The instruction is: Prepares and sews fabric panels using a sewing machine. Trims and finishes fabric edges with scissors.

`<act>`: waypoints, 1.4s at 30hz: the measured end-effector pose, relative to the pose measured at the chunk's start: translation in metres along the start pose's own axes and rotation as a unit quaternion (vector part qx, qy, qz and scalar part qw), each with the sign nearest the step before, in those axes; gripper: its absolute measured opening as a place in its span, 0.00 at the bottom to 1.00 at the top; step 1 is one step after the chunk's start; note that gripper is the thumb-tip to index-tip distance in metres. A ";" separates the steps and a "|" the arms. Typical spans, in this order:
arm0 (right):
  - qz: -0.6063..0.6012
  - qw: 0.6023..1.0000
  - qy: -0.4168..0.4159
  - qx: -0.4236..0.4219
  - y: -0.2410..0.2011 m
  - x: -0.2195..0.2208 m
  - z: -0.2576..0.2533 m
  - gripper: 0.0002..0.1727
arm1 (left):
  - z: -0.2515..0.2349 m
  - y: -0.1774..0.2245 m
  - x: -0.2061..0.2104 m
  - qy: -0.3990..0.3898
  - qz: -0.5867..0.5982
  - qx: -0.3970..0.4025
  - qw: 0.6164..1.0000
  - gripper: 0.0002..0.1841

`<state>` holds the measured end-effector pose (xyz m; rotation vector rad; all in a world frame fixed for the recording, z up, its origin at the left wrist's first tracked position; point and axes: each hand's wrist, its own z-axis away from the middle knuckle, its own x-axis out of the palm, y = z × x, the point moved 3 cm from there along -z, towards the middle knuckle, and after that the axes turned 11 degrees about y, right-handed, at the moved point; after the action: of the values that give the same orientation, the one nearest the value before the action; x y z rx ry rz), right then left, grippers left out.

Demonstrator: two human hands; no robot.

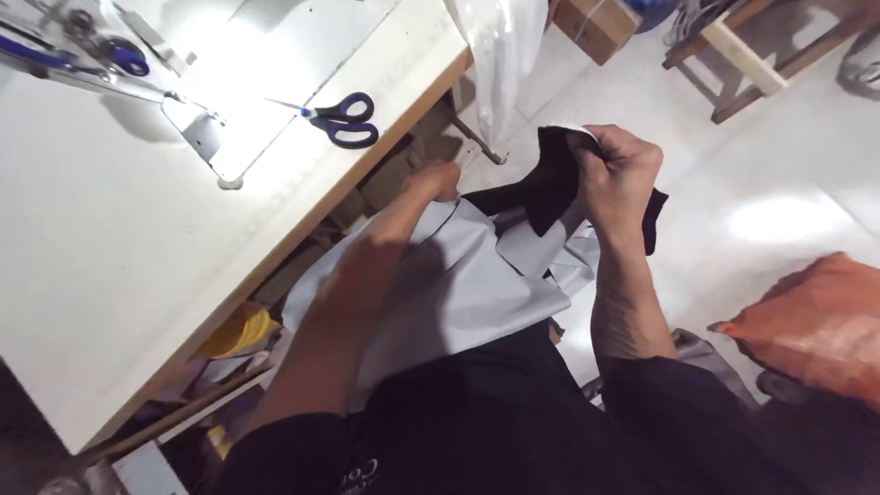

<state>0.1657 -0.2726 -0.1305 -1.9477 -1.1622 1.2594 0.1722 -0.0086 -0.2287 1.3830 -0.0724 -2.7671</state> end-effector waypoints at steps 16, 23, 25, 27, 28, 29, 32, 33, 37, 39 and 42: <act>-0.170 0.975 -0.102 0.099 0.036 0.051 0.006 0.12 | 0.082 -0.017 -0.045 0.240 0.430 0.225 0.841 0.07; -0.302 0.922 -0.191 0.151 -0.006 0.067 0.001 0.15 | 0.136 -0.004 -0.061 0.286 0.416 0.295 0.811 0.20; -0.319 0.910 -0.215 0.154 -0.012 0.070 0.005 0.13 | 0.139 -0.014 -0.056 0.292 0.284 0.291 0.866 0.21; -0.330 0.903 -0.237 0.140 -0.016 0.074 0.008 0.11 | 0.144 -0.021 -0.052 0.328 0.169 0.290 0.883 0.12; -0.337 0.900 -0.243 0.131 -0.018 0.077 0.010 0.11 | 0.147 -0.021 -0.051 0.333 0.154 0.286 0.885 0.10; -0.341 0.898 -0.245 0.127 -0.020 0.078 0.011 0.10 | 0.150 -0.020 -0.051 0.337 0.156 0.287 0.883 0.08; -0.341 0.900 -0.244 0.118 -0.029 0.080 0.012 0.09 | 0.161 -0.009 -0.057 0.380 0.235 0.306 0.841 0.12; -0.338 0.903 -0.244 0.108 -0.031 0.081 0.009 0.09 | 0.162 -0.007 -0.059 0.378 0.265 0.316 0.829 0.15; -0.344 0.903 -0.251 0.055 -0.043 0.079 -0.008 0.08 | 0.159 -0.005 -0.064 0.394 0.381 0.340 0.764 0.09; -0.358 0.896 -0.263 0.018 -0.055 0.075 -0.018 0.08 | 0.165 -0.009 -0.074 0.422 0.441 0.329 0.721 0.07; -0.345 0.881 -0.311 -0.087 -0.102 0.062 -0.039 0.07 | 0.178 -0.018 -0.097 0.406 0.505 0.370 0.666 0.09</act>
<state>0.1751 -0.1687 -0.0612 -1.0221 -2.1067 1.4128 0.0878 0.0194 -0.0455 1.7366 -1.4835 -1.0382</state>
